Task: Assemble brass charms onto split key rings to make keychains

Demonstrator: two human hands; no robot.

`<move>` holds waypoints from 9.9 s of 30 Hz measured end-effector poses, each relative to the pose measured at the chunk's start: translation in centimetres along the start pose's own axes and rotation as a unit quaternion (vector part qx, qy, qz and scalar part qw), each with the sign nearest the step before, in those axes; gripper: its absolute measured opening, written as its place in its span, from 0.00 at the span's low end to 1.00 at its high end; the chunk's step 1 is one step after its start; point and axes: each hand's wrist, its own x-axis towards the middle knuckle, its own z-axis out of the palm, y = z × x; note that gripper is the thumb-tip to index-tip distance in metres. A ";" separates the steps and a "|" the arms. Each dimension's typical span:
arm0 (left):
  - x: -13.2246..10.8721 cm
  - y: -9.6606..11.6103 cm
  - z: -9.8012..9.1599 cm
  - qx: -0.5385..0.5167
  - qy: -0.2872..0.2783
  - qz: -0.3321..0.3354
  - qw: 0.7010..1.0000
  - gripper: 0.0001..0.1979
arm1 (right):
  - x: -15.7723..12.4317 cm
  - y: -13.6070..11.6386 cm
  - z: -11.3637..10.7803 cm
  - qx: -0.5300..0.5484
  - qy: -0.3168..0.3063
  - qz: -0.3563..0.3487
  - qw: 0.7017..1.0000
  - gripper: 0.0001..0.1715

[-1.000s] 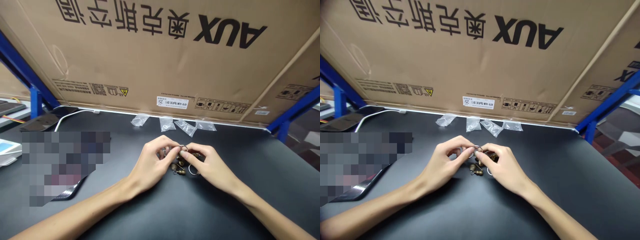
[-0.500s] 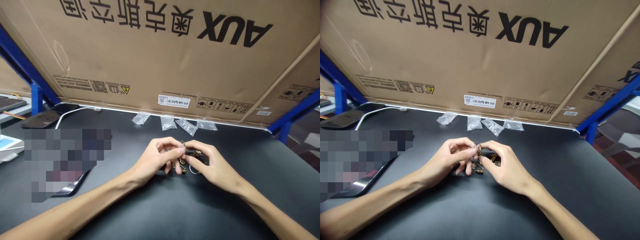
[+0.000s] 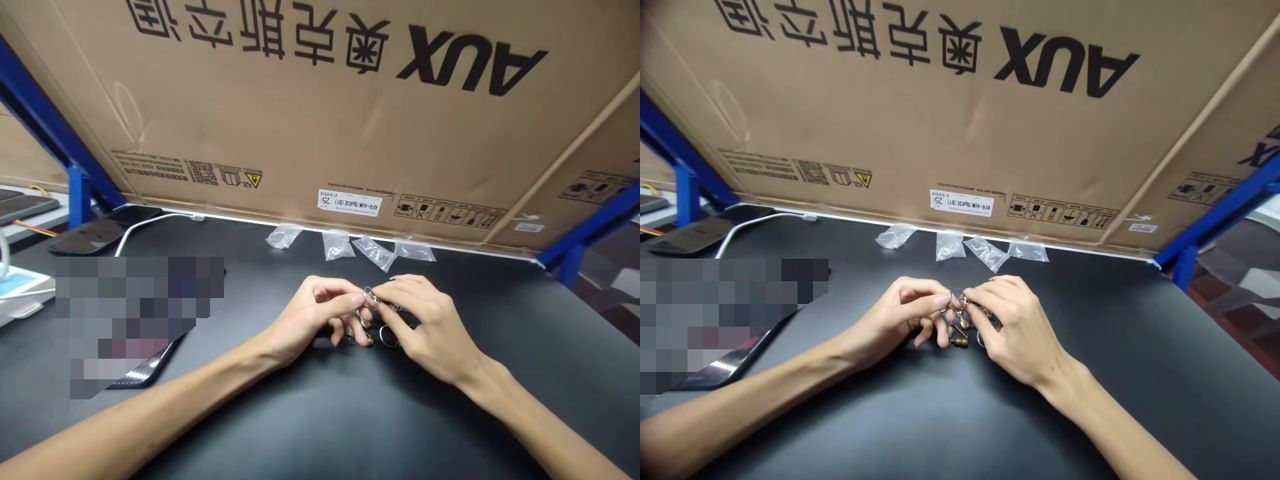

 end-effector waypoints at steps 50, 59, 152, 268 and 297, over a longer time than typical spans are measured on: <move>-1.1 -0.1 1.6 0.355 0.144 0.088 0.920 0.06 | -0.7 -1.4 0.5 -0.046 -0.079 0.014 0.996 0.12; -0.9 -0.5 1.5 0.275 0.146 0.063 0.948 0.04 | -0.5 -1.8 0.4 -0.038 -0.056 0.017 0.998 0.12; -1.1 0.4 1.7 0.405 0.083 0.200 0.888 0.09 | 1.4 -1.1 -3.4 0.226 -0.126 0.230 0.938 0.12; -0.7 -0.6 -0.2 0.561 0.020 0.379 0.736 0.20 | 0.1 -2.3 -0.9 0.447 -0.172 0.342 0.808 0.17; 0.9 -0.7 -2.7 0.504 0.254 0.151 0.811 0.16 | 0.6 3.4 -2.0 -0.071 0.000 0.211 0.975 0.27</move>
